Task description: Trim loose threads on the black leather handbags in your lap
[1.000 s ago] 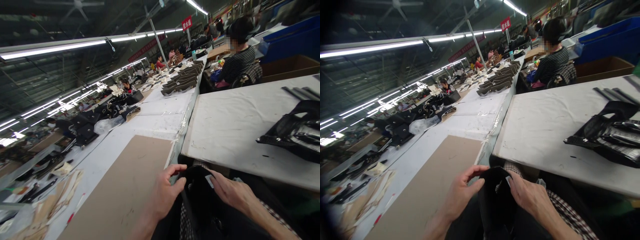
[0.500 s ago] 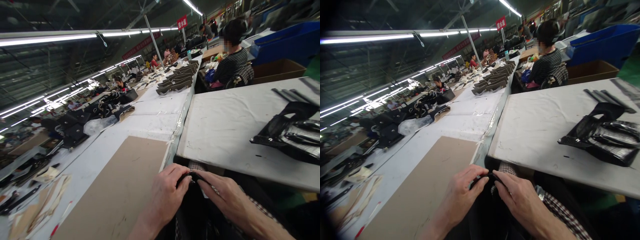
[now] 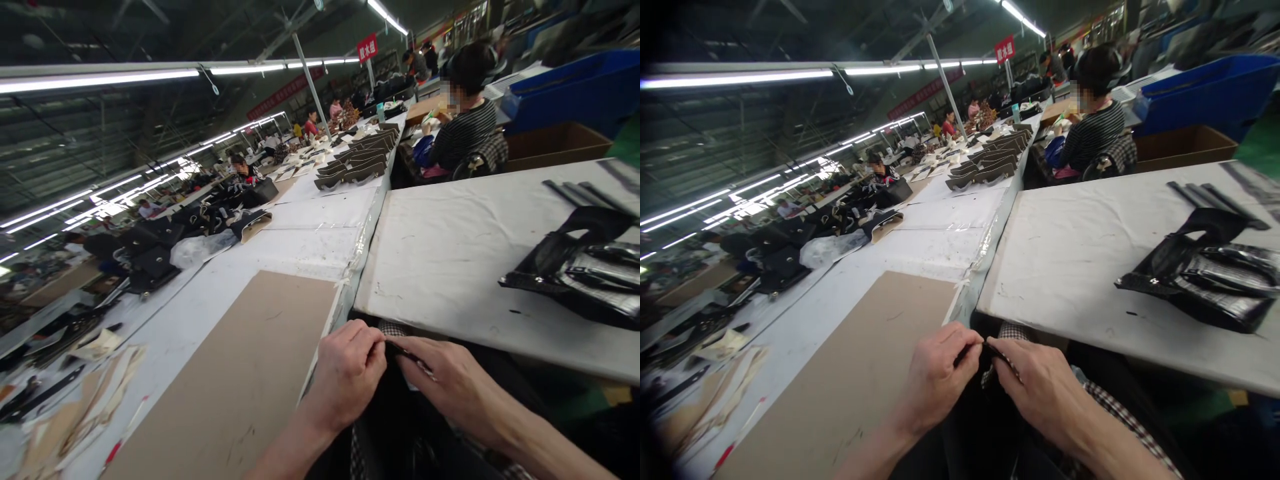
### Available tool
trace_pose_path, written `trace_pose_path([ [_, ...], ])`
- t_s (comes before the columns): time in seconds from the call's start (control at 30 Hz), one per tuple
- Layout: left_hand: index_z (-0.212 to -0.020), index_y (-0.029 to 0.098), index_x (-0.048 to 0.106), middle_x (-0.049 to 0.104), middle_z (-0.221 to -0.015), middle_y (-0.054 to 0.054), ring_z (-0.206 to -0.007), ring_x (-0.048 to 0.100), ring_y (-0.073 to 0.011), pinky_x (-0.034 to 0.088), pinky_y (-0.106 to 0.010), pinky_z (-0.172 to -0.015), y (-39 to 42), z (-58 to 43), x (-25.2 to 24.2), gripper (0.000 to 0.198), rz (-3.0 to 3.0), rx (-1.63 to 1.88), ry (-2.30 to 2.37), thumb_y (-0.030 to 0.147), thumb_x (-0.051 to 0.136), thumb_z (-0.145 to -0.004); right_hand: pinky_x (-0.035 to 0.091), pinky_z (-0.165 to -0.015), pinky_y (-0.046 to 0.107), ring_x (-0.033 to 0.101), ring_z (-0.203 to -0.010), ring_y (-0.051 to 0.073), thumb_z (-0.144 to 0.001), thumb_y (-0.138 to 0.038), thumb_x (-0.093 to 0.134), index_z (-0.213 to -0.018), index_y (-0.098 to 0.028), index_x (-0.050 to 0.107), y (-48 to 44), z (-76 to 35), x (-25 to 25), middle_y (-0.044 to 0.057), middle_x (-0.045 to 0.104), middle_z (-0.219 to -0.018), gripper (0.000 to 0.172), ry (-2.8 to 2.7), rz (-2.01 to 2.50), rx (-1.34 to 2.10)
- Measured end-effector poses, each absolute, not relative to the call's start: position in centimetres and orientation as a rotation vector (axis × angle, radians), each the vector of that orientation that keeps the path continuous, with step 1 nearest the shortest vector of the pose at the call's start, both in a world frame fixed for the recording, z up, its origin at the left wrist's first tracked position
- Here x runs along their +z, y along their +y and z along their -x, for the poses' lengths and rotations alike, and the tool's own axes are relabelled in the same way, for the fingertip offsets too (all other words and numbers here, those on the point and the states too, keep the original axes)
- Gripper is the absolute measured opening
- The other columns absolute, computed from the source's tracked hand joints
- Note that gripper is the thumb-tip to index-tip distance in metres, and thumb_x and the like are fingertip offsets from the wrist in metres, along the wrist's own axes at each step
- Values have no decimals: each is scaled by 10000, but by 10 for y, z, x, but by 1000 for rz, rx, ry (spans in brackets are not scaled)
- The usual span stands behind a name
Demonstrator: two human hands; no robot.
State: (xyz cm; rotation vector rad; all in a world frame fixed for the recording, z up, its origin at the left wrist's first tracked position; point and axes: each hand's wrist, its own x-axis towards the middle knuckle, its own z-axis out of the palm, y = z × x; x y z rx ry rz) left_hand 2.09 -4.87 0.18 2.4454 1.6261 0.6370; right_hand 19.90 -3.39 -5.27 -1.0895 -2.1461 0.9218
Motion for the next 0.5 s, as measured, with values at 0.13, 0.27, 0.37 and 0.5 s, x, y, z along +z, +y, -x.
trace_pose_path([
  [0.13,-800,190,640,647,-804,-20,-728,598,-145,436,-245,-653,-43,-35,12,155,-2391,549,1604,135,515,-871,519,-740,353,682,-841,247,-830,-167,465,-1010,-172,612,-22,-199,-41,80,722,-914,233,-2218,1120,956],
  [0.27,-959,207,639,669,-852,-11,-786,617,-154,477,-260,-719,-37,-43,16,117,-2067,640,1452,193,593,-853,501,-662,293,661,-680,202,-859,-168,419,-945,-188,637,-9,-208,-46,25,708,-748,235,-2193,1080,996],
  [0.37,-1235,199,511,673,-996,-47,-863,642,-158,514,-271,-776,-31,-32,13,410,-1673,903,1300,324,632,-864,518,-719,287,677,-772,204,-949,-278,372,-970,-225,651,-5,-238,-53,22,726,-828,284,-2112,1072,1016],
  [0.5,-1205,170,508,643,-1046,-67,-904,625,-164,514,-304,-819,-24,-6,-4,358,-1481,1097,1477,348,569,-900,534,-803,311,688,-970,243,-1018,-296,241,-1112,-236,631,-15,-302,-70,135,717,-1083,406,-1933,1193,941],
])
